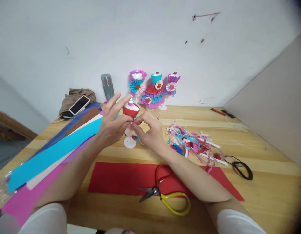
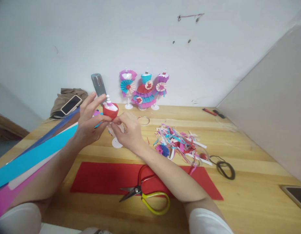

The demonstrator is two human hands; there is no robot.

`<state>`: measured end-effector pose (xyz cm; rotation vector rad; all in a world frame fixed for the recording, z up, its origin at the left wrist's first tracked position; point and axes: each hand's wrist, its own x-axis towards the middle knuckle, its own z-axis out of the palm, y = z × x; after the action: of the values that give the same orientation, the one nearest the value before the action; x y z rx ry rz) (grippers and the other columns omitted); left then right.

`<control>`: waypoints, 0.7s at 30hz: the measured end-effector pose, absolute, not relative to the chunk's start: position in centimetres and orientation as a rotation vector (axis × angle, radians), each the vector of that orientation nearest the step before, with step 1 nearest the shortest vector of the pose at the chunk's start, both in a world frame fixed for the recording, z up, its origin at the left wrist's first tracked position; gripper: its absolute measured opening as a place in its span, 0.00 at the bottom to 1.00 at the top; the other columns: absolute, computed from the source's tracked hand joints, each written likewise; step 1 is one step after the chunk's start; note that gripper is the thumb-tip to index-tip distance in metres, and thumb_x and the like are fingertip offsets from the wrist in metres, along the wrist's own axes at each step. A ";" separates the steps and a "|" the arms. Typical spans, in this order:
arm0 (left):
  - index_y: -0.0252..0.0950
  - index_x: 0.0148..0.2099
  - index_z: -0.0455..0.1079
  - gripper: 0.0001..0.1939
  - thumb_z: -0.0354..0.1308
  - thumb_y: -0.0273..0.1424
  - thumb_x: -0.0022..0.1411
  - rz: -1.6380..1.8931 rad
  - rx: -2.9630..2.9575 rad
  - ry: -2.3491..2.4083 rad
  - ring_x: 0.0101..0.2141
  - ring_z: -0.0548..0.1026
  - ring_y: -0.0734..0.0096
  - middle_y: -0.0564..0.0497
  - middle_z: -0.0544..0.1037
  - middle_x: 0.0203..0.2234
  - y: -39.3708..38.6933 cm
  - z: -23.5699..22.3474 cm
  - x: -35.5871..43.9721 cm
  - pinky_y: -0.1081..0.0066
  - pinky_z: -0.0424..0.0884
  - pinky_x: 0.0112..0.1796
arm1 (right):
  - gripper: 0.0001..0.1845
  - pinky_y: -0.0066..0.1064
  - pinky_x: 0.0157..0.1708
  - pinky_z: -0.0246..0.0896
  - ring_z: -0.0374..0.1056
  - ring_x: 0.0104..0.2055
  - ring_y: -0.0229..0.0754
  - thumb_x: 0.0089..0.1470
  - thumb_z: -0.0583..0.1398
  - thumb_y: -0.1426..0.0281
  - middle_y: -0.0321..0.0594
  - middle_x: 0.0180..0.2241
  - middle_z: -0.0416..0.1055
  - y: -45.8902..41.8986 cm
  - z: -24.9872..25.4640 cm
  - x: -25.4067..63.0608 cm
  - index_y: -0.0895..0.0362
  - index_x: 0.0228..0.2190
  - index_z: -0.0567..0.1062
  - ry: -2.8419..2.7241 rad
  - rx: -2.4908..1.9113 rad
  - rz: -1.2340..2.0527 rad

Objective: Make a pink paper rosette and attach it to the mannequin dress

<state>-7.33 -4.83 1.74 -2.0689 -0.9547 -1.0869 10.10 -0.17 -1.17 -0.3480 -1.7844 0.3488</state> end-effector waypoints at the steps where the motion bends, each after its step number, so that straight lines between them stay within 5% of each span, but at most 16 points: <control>1: 0.42 0.40 0.73 0.05 0.60 0.25 0.66 -1.086 -2.065 -0.953 0.69 0.58 0.53 0.49 0.66 0.68 -4.8 1.8 -7.3 0.47 0.62 0.65 | 0.09 0.33 0.32 0.59 0.66 0.30 0.39 0.58 0.62 0.75 0.35 0.25 0.69 -0.2 -1.2 10.1 0.55 0.27 0.70 -1.781 -0.348 0.352; 13: 0.42 0.42 0.74 0.05 0.57 0.28 0.67 -1.104 -2.047 -0.997 0.69 0.60 0.53 0.47 0.68 0.67 -4.8 1.5 -6.9 0.46 0.62 0.64 | 0.08 0.38 0.34 0.58 0.65 0.32 0.43 0.59 0.60 0.76 0.37 0.26 0.69 0.3 -1.7 10.3 0.53 0.29 0.72 -1.821 -0.233 -0.016; 17: 0.42 0.48 0.73 0.09 0.57 0.27 0.67 -1.204 -2.070 -0.986 0.68 0.62 0.51 0.45 0.69 0.66 -5.2 1.6 -6.8 0.47 0.61 0.64 | 0.07 0.37 0.34 0.61 0.67 0.33 0.42 0.59 0.61 0.76 0.38 0.28 0.71 0.3 -1.6 10.4 0.54 0.30 0.72 -1.811 -0.254 0.119; 21: 0.41 0.41 0.73 0.07 0.57 0.24 0.65 -1.257 -2.061 -0.982 0.67 0.64 0.51 0.47 0.70 0.65 -5.7 1.6 -6.9 0.46 0.61 0.64 | 0.08 0.37 0.34 0.61 0.68 0.32 0.42 0.60 0.60 0.75 0.37 0.27 0.71 0.2 -1.4 10.4 0.54 0.29 0.72 -1.809 -0.272 0.211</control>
<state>-6.89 -5.72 1.59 -2.0609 -0.9823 -1.2571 10.44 0.15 -1.37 -0.2717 -1.8095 0.2107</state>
